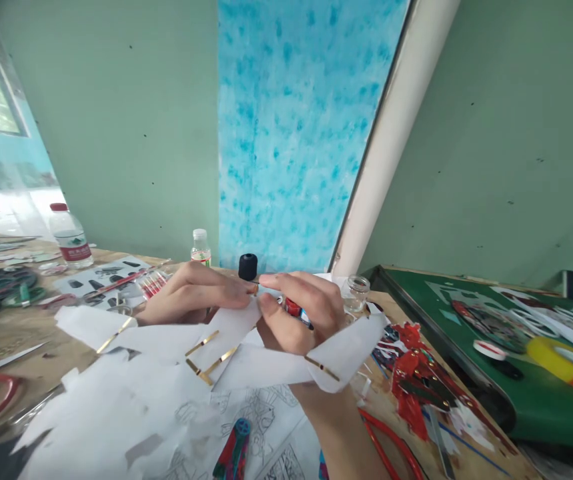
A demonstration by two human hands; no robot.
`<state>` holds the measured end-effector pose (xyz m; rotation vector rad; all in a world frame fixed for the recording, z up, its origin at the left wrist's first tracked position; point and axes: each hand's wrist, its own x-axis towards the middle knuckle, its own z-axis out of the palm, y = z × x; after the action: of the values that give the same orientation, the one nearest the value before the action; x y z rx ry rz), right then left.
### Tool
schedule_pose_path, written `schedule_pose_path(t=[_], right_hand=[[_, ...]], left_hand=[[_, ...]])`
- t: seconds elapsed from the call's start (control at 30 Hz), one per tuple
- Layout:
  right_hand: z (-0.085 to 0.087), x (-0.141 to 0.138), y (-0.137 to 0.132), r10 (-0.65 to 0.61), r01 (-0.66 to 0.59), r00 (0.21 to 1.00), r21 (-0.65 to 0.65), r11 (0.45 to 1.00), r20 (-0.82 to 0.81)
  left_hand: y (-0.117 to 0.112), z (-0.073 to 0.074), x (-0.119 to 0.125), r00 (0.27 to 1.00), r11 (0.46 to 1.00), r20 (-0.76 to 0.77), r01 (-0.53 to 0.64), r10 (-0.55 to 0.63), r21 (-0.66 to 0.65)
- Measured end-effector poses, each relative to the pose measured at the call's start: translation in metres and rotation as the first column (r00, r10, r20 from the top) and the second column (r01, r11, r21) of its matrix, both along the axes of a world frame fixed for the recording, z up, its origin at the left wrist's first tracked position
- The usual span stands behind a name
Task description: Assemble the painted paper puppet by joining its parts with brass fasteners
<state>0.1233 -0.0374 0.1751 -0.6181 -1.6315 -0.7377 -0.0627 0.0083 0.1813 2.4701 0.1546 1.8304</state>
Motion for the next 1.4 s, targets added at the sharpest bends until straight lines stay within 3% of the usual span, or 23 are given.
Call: schedule_pose_path(t=[0.07, 0.23, 0.37, 0.5, 0.73, 0.9, 1.17, 1.4], right_hand=[[-0.001, 0.000, 0.000, 0.026, -0.026, 1.000, 0.006, 1.000, -0.007], [0.000, -0.002, -0.002, 0.098, -0.099, 0.995, -0.060, 0.993, -0.033], [0.002, -0.003, -0.003, 0.142, -0.146, 0.989, -0.088, 0.985, -0.049], [0.005, -0.005, 0.000, 0.191, -0.194, 0.978, -0.030, 0.981, -0.087], [0.013, -0.014, 0.001, 0.285, -0.280, 0.951, 0.059, 0.958, -0.117], [0.016, -0.018, -0.003, 0.285, -0.277, 0.951, 0.080, 0.958, -0.117], [0.016, -0.011, -0.004, 0.274, -0.270, 0.960, 0.078, 0.960, -0.048], [0.013, -0.013, -0.005, 0.247, -0.240, 0.965, 0.083, 0.967, -0.084]], left_hand=[[-0.010, 0.008, -0.002, 0.998, 0.999, 0.056, 0.032, -0.032, 0.004], [-0.028, 0.011, 0.001, 0.994, 0.994, 0.053, -0.087, 0.090, -0.059], [-0.028, 0.007, 0.004, 0.983, 0.981, 0.107, -0.160, 0.148, 0.113], [-0.031, 0.010, -0.002, 0.979, 0.956, 0.044, -0.202, 0.197, 0.214], [-0.036, 0.026, -0.008, 0.993, 0.915, 0.001, -0.110, 0.119, 0.388], [-0.042, 0.030, -0.012, 0.988, 0.939, -0.071, -0.107, 0.137, 0.328], [-0.042, 0.027, -0.011, 0.994, 0.947, -0.059, -0.073, 0.096, 0.313], [-0.042, 0.028, -0.011, 0.994, 0.951, -0.072, -0.061, 0.087, 0.302]])
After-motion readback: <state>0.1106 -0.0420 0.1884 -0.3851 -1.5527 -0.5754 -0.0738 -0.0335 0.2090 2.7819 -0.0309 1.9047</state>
